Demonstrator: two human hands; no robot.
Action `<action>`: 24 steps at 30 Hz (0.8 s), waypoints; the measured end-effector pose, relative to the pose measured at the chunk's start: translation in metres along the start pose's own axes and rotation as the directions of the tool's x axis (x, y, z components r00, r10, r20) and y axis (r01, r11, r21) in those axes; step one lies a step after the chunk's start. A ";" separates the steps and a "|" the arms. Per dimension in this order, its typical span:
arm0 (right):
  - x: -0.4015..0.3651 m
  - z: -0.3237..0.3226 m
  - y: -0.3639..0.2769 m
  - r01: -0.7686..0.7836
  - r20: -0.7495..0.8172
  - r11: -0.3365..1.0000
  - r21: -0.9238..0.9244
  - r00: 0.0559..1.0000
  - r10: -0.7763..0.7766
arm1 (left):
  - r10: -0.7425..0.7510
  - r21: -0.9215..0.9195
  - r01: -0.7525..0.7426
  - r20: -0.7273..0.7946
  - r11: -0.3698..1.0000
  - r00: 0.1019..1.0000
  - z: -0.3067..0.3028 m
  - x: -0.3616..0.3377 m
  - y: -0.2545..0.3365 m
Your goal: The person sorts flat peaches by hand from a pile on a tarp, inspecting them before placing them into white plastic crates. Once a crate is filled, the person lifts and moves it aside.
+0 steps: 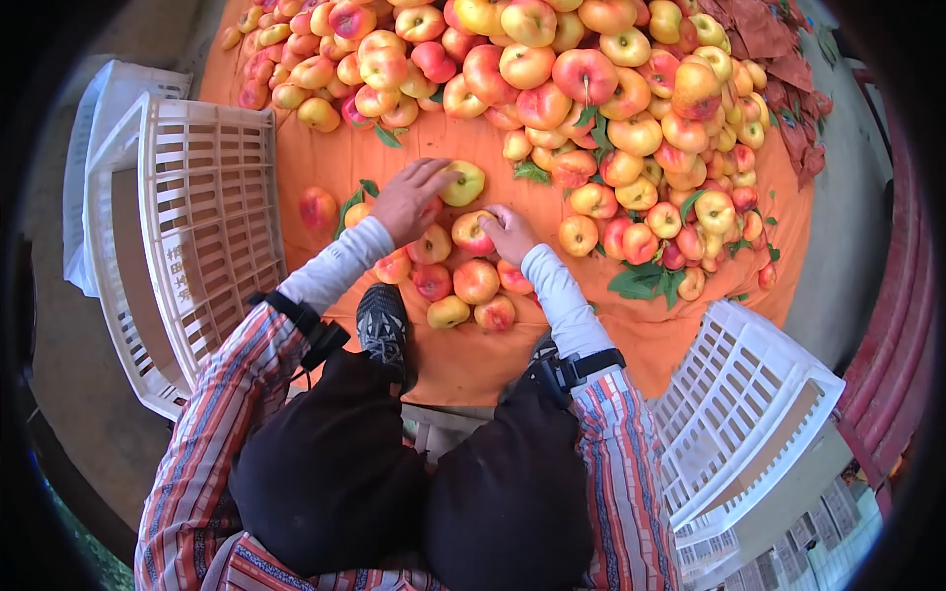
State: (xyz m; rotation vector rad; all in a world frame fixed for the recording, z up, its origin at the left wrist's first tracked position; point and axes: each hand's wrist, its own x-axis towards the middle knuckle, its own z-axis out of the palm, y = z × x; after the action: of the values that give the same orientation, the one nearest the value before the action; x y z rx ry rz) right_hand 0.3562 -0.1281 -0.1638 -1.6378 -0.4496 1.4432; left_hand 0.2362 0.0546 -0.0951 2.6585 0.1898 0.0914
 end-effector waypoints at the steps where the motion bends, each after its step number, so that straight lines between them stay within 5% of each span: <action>1: -0.001 0.000 -0.003 -0.040 -0.012 0.996 0.076 0.999 0.041 | 0.023 0.049 -0.026 0.050 0.998 0.998 0.005 0.004 0.002; 4: -0.019 -0.003 -0.028 -0.107 0.035 0.953 0.284 0.994 0.101 | 0.056 0.101 -0.077 0.199 0.992 0.978 0.022 0.021 -0.002; 7: -0.027 -0.011 -0.028 -0.095 0.110 0.827 0.553 0.993 0.040 | -0.020 -0.110 0.039 0.171 0.993 0.985 0.030 0.030 -0.005; 10: -0.038 -0.018 -0.031 -0.111 0.140 0.714 0.691 0.990 0.018 | -0.223 -0.541 0.332 0.258 0.773 0.940 0.023 0.028 -0.011; 13: -0.041 -0.018 -0.033 -0.132 0.136 0.727 0.674 0.989 0.054 | -0.324 -0.550 0.735 0.665 0.396 0.673 0.011 0.041 -0.021; 17: -0.030 -0.018 -0.037 -0.254 0.073 0.753 0.607 0.961 0.266 | -0.401 -0.497 0.841 0.740 0.215 0.540 0.008 0.046 -0.038; 21: -0.026 -0.010 -0.044 -0.283 -0.173 0.860 0.425 0.907 0.384 | -0.487 -0.413 0.590 0.334 0.694 0.807 0.017 0.039 -0.057; 22: -0.024 -0.010 -0.043 -0.295 -0.243 0.889 0.351 0.888 0.391 | -0.421 -0.559 0.513 0.296 0.651 0.857 0.011 0.039 -0.051; 24: -0.006 -0.011 -0.009 -0.022 -0.472 0.970 -0.244 0.876 -0.099 | -0.193 -0.461 0.219 0.103 0.860 0.976 0.028 0.036 -0.055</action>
State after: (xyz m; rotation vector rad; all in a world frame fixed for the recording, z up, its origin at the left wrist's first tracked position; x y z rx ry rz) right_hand 0.3668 -0.1317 -0.1534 -2.0949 -0.3760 0.9212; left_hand 0.2676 0.0956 -0.1436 2.1363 0.3825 -0.0048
